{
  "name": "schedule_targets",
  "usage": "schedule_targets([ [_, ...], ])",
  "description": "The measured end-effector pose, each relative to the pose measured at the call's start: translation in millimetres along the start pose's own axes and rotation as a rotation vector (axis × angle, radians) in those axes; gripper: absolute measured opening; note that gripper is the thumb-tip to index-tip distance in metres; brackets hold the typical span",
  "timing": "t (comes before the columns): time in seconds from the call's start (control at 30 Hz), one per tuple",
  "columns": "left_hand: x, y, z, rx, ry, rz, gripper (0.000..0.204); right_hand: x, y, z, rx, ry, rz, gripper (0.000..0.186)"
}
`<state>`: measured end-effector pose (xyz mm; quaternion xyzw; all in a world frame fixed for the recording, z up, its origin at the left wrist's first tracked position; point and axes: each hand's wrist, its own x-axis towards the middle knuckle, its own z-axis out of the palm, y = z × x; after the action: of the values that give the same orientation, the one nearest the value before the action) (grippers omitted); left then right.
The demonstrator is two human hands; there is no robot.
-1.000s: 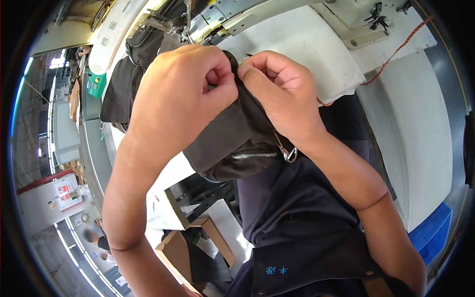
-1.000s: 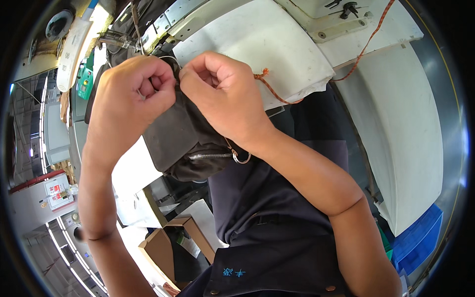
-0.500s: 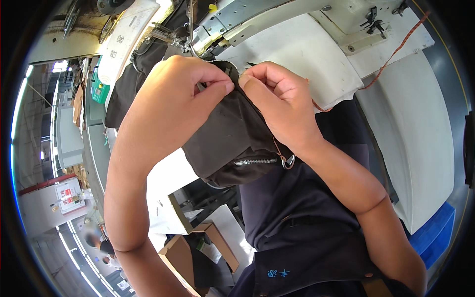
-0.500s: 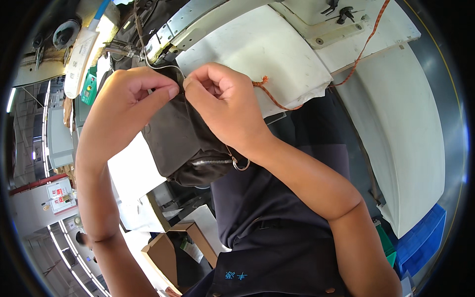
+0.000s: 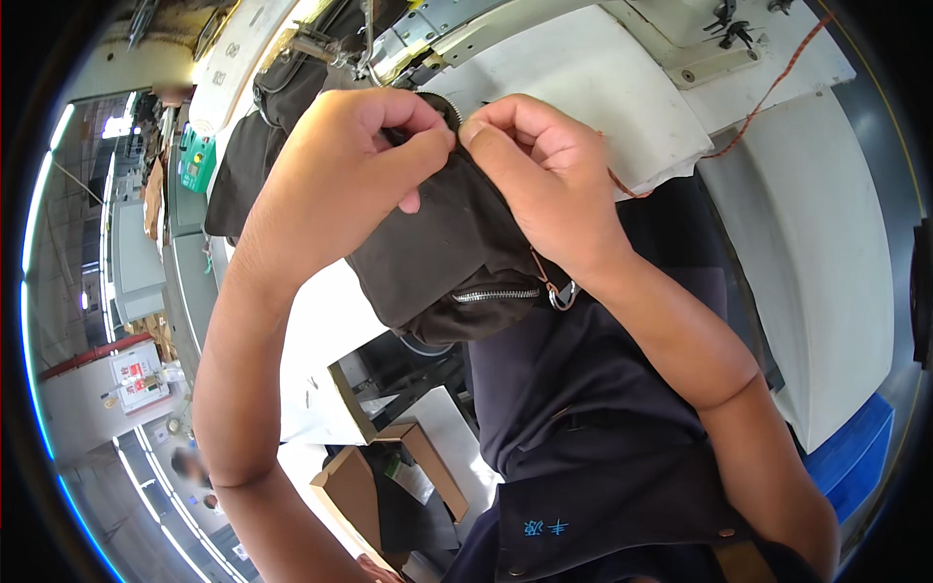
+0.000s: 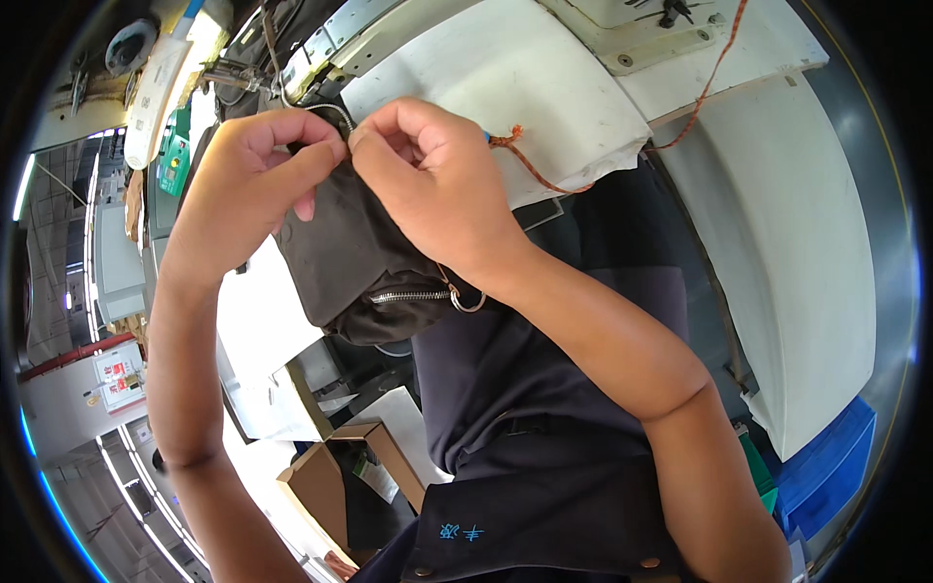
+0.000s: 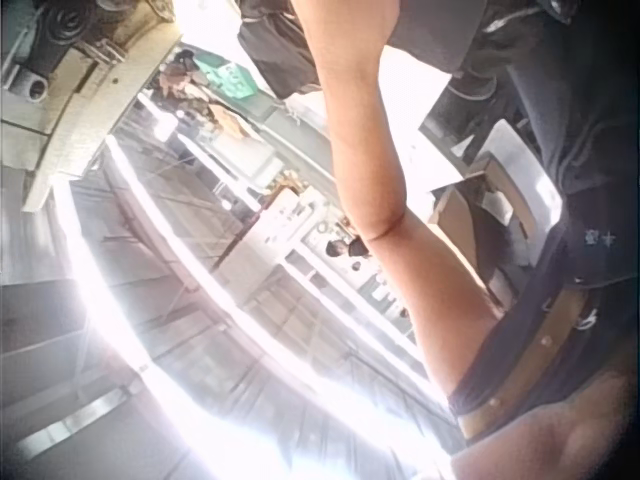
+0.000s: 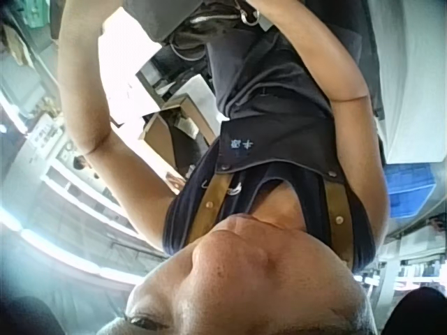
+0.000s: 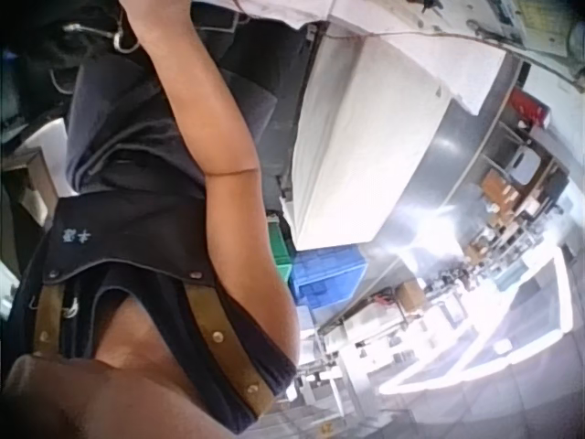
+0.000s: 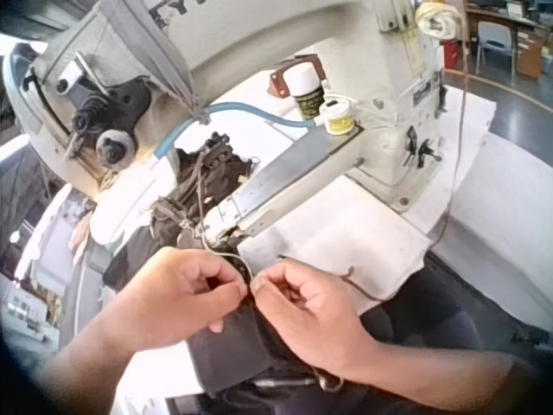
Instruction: The recorder is trimming threads and sewing a brown fabric bag using small clippers and an industrial sewing machine.
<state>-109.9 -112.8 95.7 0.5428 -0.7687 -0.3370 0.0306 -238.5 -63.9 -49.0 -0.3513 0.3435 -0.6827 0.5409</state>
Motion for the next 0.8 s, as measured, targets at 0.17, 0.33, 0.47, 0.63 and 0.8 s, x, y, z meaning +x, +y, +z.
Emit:
schedule_targets([
  [0.17, 3.4, -2.2, -11.1, 0.145, -0.052, 0.172, 0.008, -2.2, 3.5, 2.2, -0.066, -0.024, -0.019, 0.016],
  [0.33, -0.6, -1.1, -4.4, 0.683, 0.11, 0.581, 0.008, -1.8, -2.6, 2.4, -0.06, -0.051, -0.014, 0.015],
  [0.47, -3.8, -7.5, -15.2, 0.962, 0.39, 0.528, 0.009, -4.0, 3.0, -4.0, -0.046, 0.005, -0.013, 0.014],
  [0.63, -19.5, 0.6, 15.9, 0.734, 0.398, 0.553, 0.013, -4.3, 8.4, -5.1, 0.02, 0.002, 0.004, 0.015],
  [0.8, -12.8, -0.4, 19.3, 0.453, 0.252, 0.36, 0.017, -6.1, 3.6, -9.2, -0.014, -0.018, -0.01, 0.016],
])
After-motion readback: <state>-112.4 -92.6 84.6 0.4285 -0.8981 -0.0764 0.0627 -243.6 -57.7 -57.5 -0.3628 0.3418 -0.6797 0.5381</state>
